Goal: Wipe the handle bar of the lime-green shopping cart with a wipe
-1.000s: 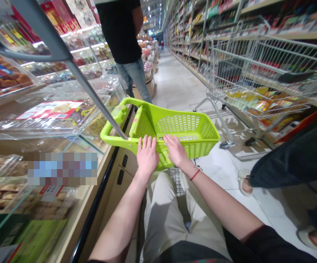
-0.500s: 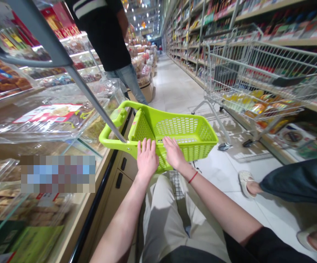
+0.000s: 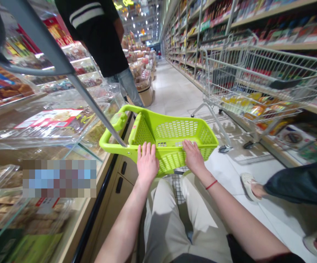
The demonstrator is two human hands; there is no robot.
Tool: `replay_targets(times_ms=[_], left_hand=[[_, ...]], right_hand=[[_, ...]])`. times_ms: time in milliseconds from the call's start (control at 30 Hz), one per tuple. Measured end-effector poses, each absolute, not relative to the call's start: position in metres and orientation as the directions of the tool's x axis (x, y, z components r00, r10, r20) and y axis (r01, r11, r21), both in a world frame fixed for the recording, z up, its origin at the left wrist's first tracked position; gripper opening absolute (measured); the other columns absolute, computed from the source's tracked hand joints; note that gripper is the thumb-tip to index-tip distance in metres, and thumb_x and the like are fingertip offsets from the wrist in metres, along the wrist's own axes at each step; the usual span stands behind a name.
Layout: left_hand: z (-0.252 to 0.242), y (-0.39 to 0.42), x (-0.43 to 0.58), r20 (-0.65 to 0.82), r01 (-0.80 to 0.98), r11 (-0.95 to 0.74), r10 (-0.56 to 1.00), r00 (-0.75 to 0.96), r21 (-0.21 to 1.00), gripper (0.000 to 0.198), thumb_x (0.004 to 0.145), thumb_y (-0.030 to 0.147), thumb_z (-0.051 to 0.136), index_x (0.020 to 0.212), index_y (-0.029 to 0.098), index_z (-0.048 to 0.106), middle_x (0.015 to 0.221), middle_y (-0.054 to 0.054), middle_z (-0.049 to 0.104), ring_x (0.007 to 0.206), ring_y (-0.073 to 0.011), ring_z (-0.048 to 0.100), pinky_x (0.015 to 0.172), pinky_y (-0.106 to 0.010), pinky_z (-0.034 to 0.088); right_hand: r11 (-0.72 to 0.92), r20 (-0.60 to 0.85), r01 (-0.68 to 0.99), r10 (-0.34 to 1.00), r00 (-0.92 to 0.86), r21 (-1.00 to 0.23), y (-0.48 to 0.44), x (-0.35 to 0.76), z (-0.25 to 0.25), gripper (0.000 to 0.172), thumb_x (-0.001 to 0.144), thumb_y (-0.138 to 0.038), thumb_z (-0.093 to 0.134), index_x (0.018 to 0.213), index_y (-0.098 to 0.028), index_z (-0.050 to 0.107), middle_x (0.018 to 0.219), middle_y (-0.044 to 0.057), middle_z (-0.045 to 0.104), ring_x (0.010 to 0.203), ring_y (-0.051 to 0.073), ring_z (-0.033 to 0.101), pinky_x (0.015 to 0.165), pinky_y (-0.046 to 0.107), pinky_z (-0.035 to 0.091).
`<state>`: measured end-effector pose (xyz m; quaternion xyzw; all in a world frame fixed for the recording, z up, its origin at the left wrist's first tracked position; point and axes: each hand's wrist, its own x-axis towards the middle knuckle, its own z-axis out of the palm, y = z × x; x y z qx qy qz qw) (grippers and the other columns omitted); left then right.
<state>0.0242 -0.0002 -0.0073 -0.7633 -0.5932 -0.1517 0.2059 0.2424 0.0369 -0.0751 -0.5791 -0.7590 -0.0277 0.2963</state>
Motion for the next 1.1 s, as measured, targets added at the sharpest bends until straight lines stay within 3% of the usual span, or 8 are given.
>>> replay_targets(times_ms=[100,300,467,600,900,1100], left_hand=[[-0.008,-0.001,0.025,0.480,0.969,-0.209,0.842,0.246,-0.131,0.057,0.081,0.017,0.051,0.137,0.009,0.051,0.144,-0.017,0.053,0.142,-0.0342,0.039,0.123,-0.054,0.020],[-0.008,-0.002,0.025,0.487,0.969,-0.211,0.837,0.249,-0.132,0.056,0.081,0.017,0.051,0.137,0.010,0.051,0.144,-0.017,0.053,0.142,-0.0345,0.039,0.122,-0.055,0.020],[-0.009,-0.001,0.023,0.484,0.967,-0.217,0.837,0.254,-0.133,0.056,0.082,0.017,0.050,0.138,0.011,0.050,0.145,-0.015,0.053,0.143,-0.0335,0.038,0.122,-0.054,0.021],[-0.008,-0.002,0.023,0.486,0.969,-0.209,0.838,0.247,-0.132,0.056,0.082,0.016,0.050,0.138,0.010,0.050,0.145,-0.016,0.052,0.143,-0.0329,0.038,0.123,-0.052,0.021],[-0.009,-0.001,0.025,0.470,0.972,-0.203,0.851,0.235,-0.119,0.057,0.081,0.018,0.052,0.138,0.009,0.050,0.145,-0.017,0.051,0.144,-0.0339,0.037,0.124,-0.053,0.019],[-0.007,-0.003,0.027,0.456,0.972,-0.186,0.860,0.231,-0.140,0.057,0.081,0.018,0.053,0.138,0.009,0.050,0.146,-0.016,0.051,0.144,-0.0331,0.036,0.124,-0.053,0.017]], right_hand=[[0.283,0.463,0.901,0.880,-0.107,-0.330,0.035,0.231,-0.071,0.067,0.071,0.006,0.041,0.138,0.002,0.051,0.146,0.024,0.050,0.142,0.028,0.042,0.122,0.050,0.027],[0.503,0.508,0.773,0.816,-0.277,-0.387,0.035,0.171,-0.053,0.079,0.068,0.002,0.046,0.147,-0.005,0.042,0.151,0.020,0.046,0.146,0.027,0.035,0.122,0.052,0.026],[0.552,0.526,0.757,0.784,-0.329,-0.349,0.037,0.169,-0.052,0.073,0.071,0.004,0.043,0.143,-0.004,0.047,0.149,0.018,0.050,0.143,0.025,0.040,0.123,0.048,0.026],[0.514,0.552,0.796,0.784,-0.285,-0.319,0.039,0.206,-0.066,0.070,0.072,0.006,0.041,0.140,-0.008,0.052,0.144,0.017,0.055,0.141,0.025,0.043,0.122,0.051,0.028],[0.322,0.515,0.891,0.849,-0.121,-0.321,0.040,0.238,-0.076,0.065,0.070,0.006,0.041,0.134,0.001,0.054,0.142,0.022,0.056,0.139,0.029,0.047,0.120,0.051,0.031],[0.519,0.540,0.782,0.791,-0.288,-0.344,0.040,0.188,-0.058,0.071,0.070,0.004,0.043,0.140,-0.002,0.050,0.146,0.020,0.052,0.141,0.027,0.042,0.121,0.051,0.029]])
